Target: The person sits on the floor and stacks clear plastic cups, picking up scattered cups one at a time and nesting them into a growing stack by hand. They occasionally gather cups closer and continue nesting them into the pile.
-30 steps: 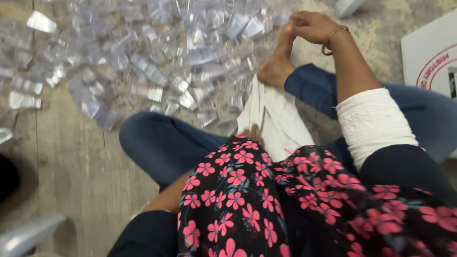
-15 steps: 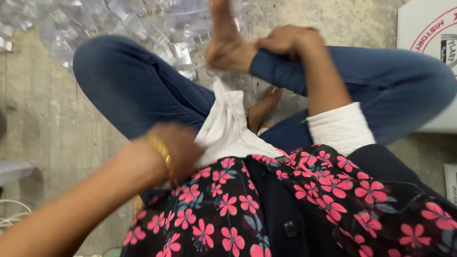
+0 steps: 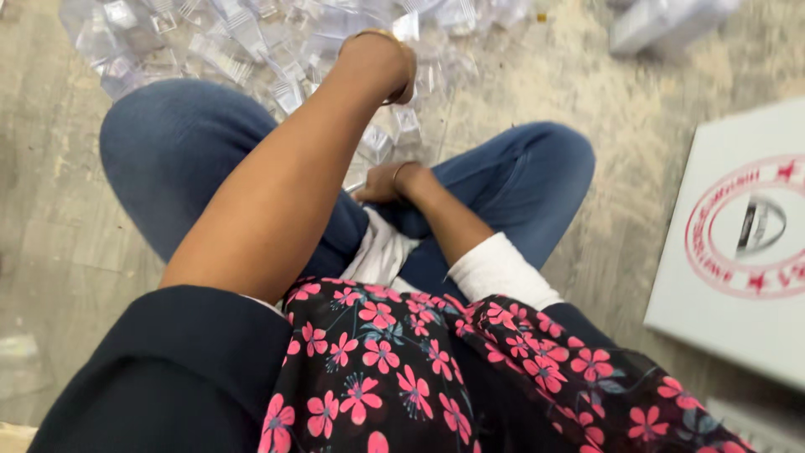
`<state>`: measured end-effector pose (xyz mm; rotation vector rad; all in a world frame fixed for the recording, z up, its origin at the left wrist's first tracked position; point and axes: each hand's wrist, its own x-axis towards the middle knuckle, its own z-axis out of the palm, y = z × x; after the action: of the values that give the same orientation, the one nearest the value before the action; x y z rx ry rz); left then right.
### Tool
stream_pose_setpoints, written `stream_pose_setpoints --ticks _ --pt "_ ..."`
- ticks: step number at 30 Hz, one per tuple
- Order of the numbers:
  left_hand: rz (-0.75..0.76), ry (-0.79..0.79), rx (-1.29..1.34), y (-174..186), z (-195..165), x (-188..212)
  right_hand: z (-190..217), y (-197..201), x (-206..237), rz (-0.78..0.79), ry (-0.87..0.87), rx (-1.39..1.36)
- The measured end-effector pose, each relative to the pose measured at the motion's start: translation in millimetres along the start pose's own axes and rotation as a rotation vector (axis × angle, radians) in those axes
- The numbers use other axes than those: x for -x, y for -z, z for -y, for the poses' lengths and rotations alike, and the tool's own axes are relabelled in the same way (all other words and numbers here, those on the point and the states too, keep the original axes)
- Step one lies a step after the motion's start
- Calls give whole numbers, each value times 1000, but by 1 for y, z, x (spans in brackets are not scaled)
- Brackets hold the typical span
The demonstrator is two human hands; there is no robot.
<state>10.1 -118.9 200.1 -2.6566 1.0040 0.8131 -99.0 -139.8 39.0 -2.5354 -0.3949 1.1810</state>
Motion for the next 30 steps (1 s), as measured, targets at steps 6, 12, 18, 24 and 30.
stream_pose_setpoints --ticks 6,12,18,24,30 --pt "-41 69 203 -12 32 -8 1 0 -3 -201 214 -288" --pt "-74 93 362 -46 65 -14 -29 -6 -21 -512 112 -778" --pt "-183 9 445 -89 94 -39 -66 -21 -27 -613 165 -912" --pt "-258 -74 662 -97 94 -76 -85 -15 50 -952 -21 -813" --pt "-309 -42 715 -109 101 -92 -66 8 85 -909 -189 -584"
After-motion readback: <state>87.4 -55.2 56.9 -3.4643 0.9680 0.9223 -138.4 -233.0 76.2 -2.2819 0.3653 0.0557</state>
